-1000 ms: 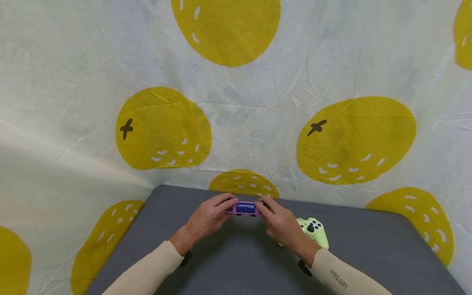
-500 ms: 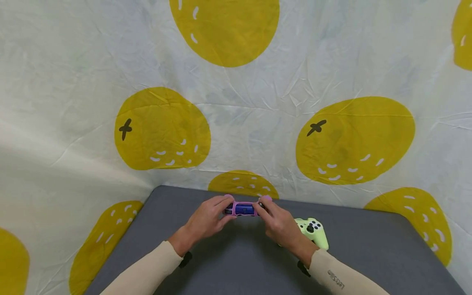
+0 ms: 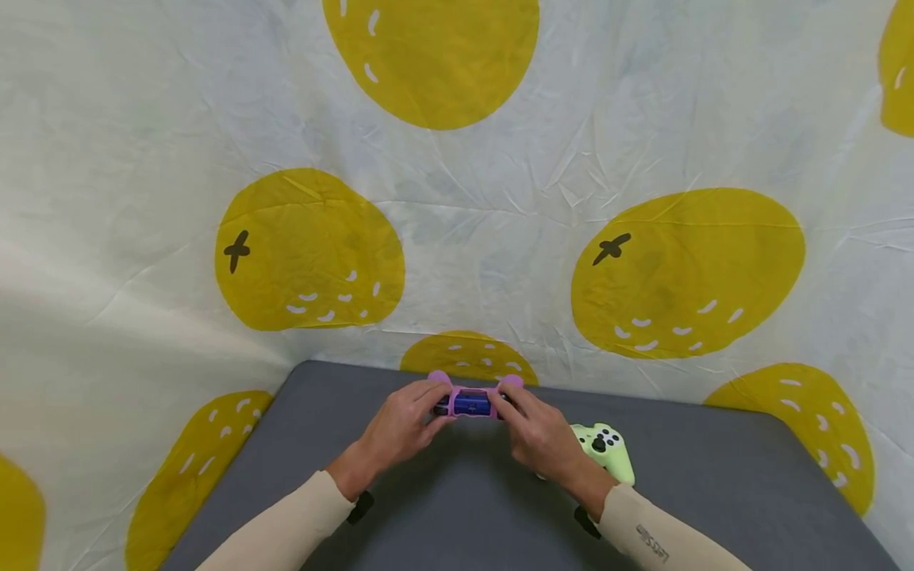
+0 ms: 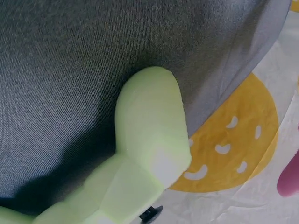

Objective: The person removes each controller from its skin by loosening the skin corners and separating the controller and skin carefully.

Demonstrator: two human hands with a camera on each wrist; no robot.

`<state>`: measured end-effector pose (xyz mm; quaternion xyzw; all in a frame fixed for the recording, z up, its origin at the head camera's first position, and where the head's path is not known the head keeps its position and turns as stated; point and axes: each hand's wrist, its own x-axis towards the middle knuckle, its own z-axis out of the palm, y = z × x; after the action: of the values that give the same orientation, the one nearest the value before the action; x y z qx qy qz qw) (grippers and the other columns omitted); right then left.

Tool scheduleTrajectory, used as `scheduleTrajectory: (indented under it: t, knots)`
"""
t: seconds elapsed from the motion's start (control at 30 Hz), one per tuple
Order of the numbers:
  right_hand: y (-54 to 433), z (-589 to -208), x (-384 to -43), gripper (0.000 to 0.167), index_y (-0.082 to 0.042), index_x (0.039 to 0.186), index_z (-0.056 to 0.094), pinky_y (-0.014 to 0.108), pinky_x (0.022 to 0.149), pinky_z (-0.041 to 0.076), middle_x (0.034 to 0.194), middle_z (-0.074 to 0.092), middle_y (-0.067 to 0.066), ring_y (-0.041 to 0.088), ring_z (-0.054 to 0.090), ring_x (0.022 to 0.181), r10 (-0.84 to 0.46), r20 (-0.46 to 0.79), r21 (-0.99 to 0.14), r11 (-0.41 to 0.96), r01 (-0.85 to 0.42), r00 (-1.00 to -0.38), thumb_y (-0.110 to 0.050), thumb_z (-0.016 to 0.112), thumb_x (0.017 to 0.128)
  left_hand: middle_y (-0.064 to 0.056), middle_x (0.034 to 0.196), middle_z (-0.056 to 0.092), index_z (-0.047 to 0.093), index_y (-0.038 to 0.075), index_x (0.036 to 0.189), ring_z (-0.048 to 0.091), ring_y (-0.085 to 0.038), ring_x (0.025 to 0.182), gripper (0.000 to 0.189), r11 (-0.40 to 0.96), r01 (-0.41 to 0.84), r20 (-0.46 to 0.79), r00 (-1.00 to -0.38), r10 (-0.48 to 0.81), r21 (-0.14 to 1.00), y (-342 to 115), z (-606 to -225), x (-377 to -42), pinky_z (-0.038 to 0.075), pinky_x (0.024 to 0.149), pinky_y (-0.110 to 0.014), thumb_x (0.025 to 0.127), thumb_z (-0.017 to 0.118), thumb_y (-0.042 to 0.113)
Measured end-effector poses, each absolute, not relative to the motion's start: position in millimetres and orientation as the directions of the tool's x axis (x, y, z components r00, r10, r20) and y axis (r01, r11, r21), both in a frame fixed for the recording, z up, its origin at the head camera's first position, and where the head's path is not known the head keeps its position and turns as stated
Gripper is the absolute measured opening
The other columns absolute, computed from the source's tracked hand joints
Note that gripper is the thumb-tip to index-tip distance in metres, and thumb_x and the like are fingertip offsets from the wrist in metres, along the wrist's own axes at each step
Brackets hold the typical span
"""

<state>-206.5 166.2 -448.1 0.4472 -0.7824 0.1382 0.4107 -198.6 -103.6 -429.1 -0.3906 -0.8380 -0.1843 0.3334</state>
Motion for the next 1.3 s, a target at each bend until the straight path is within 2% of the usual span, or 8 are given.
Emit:
scheduleTrajectory:
  t: [0.07,0.17,0.27,0.4,0.67,1.17,1.23,1.3]
  knots:
    - [165.0,-446.0,-205.0,0.042,0.000,0.125,0.071,0.038,0.080,0.063,0.117,0.069,0.017,0.027,0.072,0.096,-0.586,0.762,0.146,0.569,-0.809,-0.275,-0.021,0.040,0.104,-0.009,0.111,0.076,0.072,0.003,0.116,0.074,-0.022,0.104,0.050,0.626,0.779,0.716,-0.451,0.533,0.024,-103.7,-430.2,-199.2,0.061,0.092,-0.036,0.075,0.095,0.021]
    - [163.4,-440.5,-201.2,0.046,-0.001,0.127,0.070,0.038,0.082,0.063,0.118,0.069,0.016,0.026,0.072,0.097,-0.585,0.747,0.117,0.583,-0.804,-0.316,-0.029,0.038,0.107,-0.009,0.111,0.076,0.072,0.002,0.115,0.073,-0.022,0.103,0.051,0.629,0.777,0.730,-0.432,0.530,0.003,-104.0,-431.1,-200.0,0.061,0.092,-0.037,0.074,0.096,0.020]
    - [162.0,-433.7,-196.6,0.035,-0.002,0.127,0.068,0.037,0.084,0.063,0.118,0.069,0.012,0.023,0.071,0.097,-0.582,0.720,0.077,0.608,-0.790,-0.378,-0.024,0.059,0.102,-0.009,0.111,0.076,0.073,0.002,0.117,0.073,-0.022,0.104,0.051,0.641,0.768,0.733,-0.434,0.524,-0.003,-104.0,-430.3,-199.0,0.061,0.093,-0.036,0.074,0.095,0.020]
    - [158.8,-424.3,-190.7,0.046,-0.005,0.125,0.067,0.035,0.085,0.062,0.116,0.069,0.006,0.019,0.069,0.095,-0.568,0.682,0.038,0.657,-0.753,-0.461,-0.015,0.084,0.083,-0.009,0.113,0.076,0.073,0.002,0.117,0.073,-0.022,0.104,0.053,0.652,0.758,0.738,-0.429,0.522,-0.021,-103.6,-428.7,-196.9,0.061,0.094,-0.036,0.073,0.096,0.019]
    - [151.0,-418.6,-182.7,0.042,-0.010,0.113,0.069,0.031,0.082,0.063,0.106,0.074,0.001,0.016,0.070,0.087,-0.543,0.631,0.008,0.718,-0.696,-0.554,-0.010,0.090,0.077,-0.010,0.114,0.076,0.074,0.002,0.115,0.073,-0.023,0.106,0.053,0.643,0.764,0.756,-0.391,0.525,-0.052,-102.8,-431.9,-196.1,0.060,0.094,-0.037,0.070,0.098,0.017]
    - [150.0,-430.1,-185.6,0.042,-0.004,0.109,0.068,0.030,0.073,0.062,0.097,0.068,0.004,0.016,0.067,0.084,-0.567,0.712,0.123,0.681,-0.722,-0.414,-0.001,0.089,0.073,-0.009,0.117,0.076,0.074,0.002,0.119,0.072,-0.024,0.109,0.057,0.670,0.738,0.726,-0.416,0.547,-0.083,-103.7,-433.1,-188.4,0.060,0.096,-0.037,0.071,0.098,0.020]
    - [149.8,-431.5,-186.8,0.037,-0.002,0.108,0.069,0.031,0.073,0.062,0.098,0.069,0.006,0.018,0.068,0.085,-0.577,0.722,0.146,0.667,-0.731,-0.382,0.000,0.086,0.075,-0.009,0.116,0.076,0.075,0.003,0.118,0.072,-0.024,0.109,0.054,0.680,0.729,0.716,-0.433,0.547,-0.078,-103.5,-432.6,-186.7,0.060,0.096,-0.037,0.072,0.097,0.020]
    - [149.7,-432.8,-187.8,0.021,0.000,0.108,0.070,0.033,0.074,0.063,0.099,0.071,0.009,0.021,0.071,0.088,-0.586,0.731,0.175,0.656,-0.735,-0.349,-0.002,0.074,0.088,-0.008,0.115,0.077,0.075,0.003,0.116,0.072,-0.023,0.108,0.052,0.692,0.718,0.712,-0.445,0.543,-0.079,-102.7,-432.4,-185.6,0.060,0.095,-0.036,0.072,0.097,0.019]
